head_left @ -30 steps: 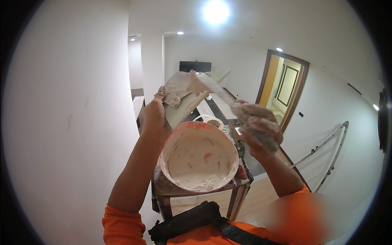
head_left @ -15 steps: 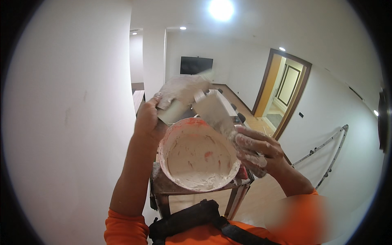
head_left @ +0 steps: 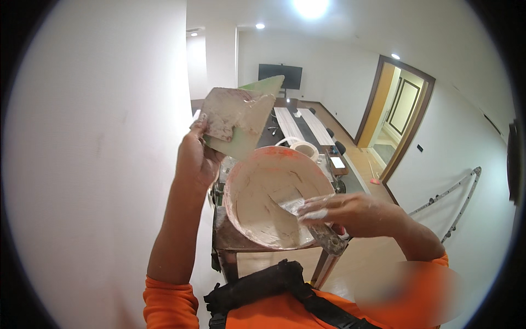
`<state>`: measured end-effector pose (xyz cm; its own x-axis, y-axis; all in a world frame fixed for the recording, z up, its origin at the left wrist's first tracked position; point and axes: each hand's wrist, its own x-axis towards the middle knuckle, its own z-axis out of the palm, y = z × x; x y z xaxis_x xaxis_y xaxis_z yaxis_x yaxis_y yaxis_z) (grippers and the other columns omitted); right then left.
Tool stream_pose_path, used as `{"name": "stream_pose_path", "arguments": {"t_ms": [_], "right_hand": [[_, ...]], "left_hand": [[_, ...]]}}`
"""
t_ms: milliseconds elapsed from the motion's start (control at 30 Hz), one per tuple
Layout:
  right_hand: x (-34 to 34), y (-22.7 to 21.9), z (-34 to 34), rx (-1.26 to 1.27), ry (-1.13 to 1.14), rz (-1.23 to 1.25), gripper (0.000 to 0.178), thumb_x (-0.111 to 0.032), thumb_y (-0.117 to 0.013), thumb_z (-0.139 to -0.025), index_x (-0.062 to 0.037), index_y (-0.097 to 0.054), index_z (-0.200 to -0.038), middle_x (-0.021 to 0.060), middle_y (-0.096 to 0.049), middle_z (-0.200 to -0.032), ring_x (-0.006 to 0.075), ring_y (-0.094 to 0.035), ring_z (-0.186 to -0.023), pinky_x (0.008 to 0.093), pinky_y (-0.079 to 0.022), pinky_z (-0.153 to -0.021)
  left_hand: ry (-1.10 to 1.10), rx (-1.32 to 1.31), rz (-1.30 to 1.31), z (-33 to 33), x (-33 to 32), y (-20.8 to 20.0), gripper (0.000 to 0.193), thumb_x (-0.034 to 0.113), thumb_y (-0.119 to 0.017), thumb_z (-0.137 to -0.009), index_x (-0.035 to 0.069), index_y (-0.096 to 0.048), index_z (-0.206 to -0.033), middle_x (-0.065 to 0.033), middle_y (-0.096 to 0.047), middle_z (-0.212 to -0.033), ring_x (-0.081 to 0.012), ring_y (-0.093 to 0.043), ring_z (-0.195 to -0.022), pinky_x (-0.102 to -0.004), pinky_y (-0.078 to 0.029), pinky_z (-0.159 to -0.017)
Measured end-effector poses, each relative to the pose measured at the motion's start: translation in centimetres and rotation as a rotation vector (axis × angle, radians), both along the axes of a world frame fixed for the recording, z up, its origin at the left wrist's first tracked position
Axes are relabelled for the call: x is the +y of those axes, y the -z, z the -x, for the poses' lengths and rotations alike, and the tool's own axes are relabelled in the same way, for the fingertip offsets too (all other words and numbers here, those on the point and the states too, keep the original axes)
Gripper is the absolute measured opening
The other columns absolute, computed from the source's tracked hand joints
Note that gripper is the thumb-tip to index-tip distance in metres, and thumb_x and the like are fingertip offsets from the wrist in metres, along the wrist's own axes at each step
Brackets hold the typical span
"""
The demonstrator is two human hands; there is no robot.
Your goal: The person scoops plaster from a bucket using a trowel and applies it to the ceiling with a green float. They repeatedly smooth the surface, reload material, and continue spreading plaster across the ceiling area.
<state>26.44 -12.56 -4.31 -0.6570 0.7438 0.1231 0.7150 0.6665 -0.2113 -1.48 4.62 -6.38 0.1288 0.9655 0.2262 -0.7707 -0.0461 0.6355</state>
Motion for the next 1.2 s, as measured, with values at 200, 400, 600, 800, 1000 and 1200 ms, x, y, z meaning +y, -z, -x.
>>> {"name": "stream_pose_path", "arguments": {"t_ms": [200, 400, 600, 800, 1000, 1200], "right_hand": [[7.7, -1.9, -3.5, 0.861, 0.139, 0.107, 0.031, -0.015, -0.056, -0.097, -0.0012, -0.059, -0.124, 0.0167, -0.064, -0.119, 0.0199, -0.068, -0.1, 0.0346, -0.057, -0.086], [17.1, -2.1, -4.6, 1.232, 0.039, 0.697, 0.041, -0.03, -0.049, -0.102, -0.0006, -0.053, -0.131, 0.0163, -0.064, -0.118, 0.0205, -0.066, -0.103, 0.0345, -0.055, -0.091], [18.3, 1.4, -3.6, 1.233, -0.109, 0.552, 0.048, -0.02, -0.057, -0.096, 0.0074, -0.046, -0.134, 0.017, -0.063, -0.122, 0.0223, -0.066, -0.106, 0.0354, -0.056, -0.092], [14.7, 1.4, -1.5, 1.111, -0.117, 0.528, 0.051, -0.008, -0.062, -0.087, 0.0078, -0.046, -0.132, 0.0179, -0.061, -0.121, 0.0238, -0.064, -0.109, 0.0371, -0.055, -0.094], [11.4, 0.2, -0.9, 1.601, -0.29, 0.83, 0.059, -0.003, -0.06, -0.081, 0.0068, -0.043, -0.136, 0.0188, -0.059, -0.124, 0.0275, -0.06, -0.115, 0.0415, -0.05, -0.1], [10.9, 0.9, -0.9, 1.622, -0.292, 0.912, 0.06, 0.0, -0.055, -0.077, 0.0072, -0.041, -0.135, 0.0216, -0.058, -0.125, 0.035, -0.062, -0.111, 0.0481, -0.054, -0.096]], "left_hand": [[0.149, 0.086, -0.063, -2.3, -2.5, -2.9, 0.034, 0.019, -0.043, -0.102, -0.002, -0.05, -0.128, -0.0146, -0.062, -0.12, -0.0229, -0.064, -0.108, -0.0384, -0.056, -0.09], [0.152, 0.601, -0.252, -3.1, -3.7, -7.4, 0.035, 0.019, -0.049, -0.097, 0.0, -0.057, -0.125, -0.0146, -0.066, -0.109, -0.019, -0.07, -0.086, -0.0332, -0.061, -0.072], [0.224, 0.654, -0.145, -2.0, -2.5, -8.5, 0.037, 0.02, -0.055, -0.095, -0.006, -0.058, -0.121, -0.0166, -0.065, -0.107, -0.0205, -0.069, -0.087, -0.0339, -0.061, -0.071], [0.253, 0.401, -0.171, -1.5, -1.7, -9.2, 0.031, 0.023, -0.056, -0.098, -0.001, -0.059, -0.118, -0.0121, -0.065, -0.104, -0.022, -0.068, -0.082, -0.0349, -0.061, -0.073], [-0.339, 0.017, -0.366, 5.2, 1.7, -8.9, 0.039, 0.032, -0.048, -0.104, 0.004, -0.053, -0.131, -0.0121, -0.062, -0.116, -0.0217, -0.064, -0.1, -0.035, -0.057, -0.08], [-0.714, 0.0, -0.361, 6.3, -6.7, -2.4, 0.028, 0.035, -0.047, -0.103, 0.009, -0.054, -0.109, -0.0024, -0.06, -0.089, -0.0144, -0.058, -0.061, -0.0307, -0.049, -0.053]]}}
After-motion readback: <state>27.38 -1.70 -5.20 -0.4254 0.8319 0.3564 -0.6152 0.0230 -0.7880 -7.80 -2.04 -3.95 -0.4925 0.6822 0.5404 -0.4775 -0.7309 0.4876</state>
